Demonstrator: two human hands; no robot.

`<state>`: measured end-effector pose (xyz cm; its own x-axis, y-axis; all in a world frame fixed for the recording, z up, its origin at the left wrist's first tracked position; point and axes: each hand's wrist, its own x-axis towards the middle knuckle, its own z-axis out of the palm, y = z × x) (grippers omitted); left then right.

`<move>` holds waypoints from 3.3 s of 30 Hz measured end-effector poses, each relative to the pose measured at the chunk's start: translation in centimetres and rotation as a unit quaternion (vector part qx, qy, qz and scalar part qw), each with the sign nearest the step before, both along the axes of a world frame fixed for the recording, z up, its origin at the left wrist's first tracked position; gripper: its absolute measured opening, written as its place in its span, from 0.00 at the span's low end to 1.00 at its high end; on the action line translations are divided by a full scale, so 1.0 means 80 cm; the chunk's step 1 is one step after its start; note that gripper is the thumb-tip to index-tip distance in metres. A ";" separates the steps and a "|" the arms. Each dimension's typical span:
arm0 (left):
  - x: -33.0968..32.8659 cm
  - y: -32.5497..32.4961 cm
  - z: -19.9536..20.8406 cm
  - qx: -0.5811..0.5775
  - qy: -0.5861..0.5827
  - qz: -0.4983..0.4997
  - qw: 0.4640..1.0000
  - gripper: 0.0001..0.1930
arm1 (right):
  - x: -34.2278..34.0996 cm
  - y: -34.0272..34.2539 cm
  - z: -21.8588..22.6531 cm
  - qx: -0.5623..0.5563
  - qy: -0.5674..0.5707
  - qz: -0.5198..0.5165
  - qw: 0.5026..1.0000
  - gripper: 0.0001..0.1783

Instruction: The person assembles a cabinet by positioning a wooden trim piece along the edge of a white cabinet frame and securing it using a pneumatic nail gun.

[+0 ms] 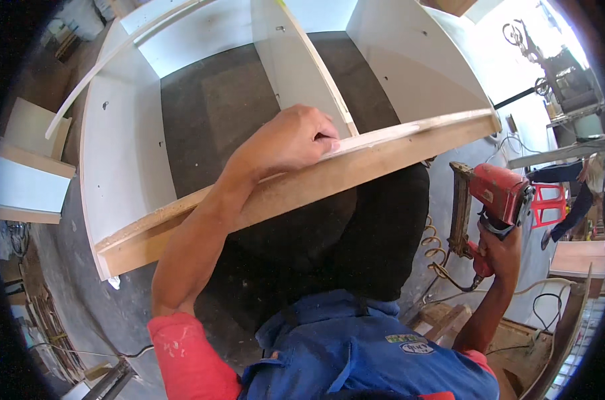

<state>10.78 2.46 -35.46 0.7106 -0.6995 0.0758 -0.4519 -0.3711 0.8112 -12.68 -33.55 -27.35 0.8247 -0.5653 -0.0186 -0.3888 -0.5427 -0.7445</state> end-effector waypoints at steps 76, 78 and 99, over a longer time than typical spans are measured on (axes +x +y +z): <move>0.008 0.001 -0.017 -0.002 0.006 -0.055 0.998 0.18 | 0.208 0.124 0.108 -0.110 0.237 0.346 0.901 0.25; 0.007 -0.002 -0.017 -0.002 0.001 -0.066 0.998 0.18 | 0.214 0.117 0.105 -0.110 0.239 0.386 0.884 0.20; -0.005 -0.010 0.015 0.038 0.003 -0.034 0.999 0.15 | -0.036 -0.070 -0.092 0.086 0.142 0.047 0.985 0.11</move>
<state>10.34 1.66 -34.29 0.6613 -0.7499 0.0165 -0.4729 -0.3998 0.7852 -15.59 -39.17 -34.74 0.8207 -0.4556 -0.3447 -0.5490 -0.4619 -0.6966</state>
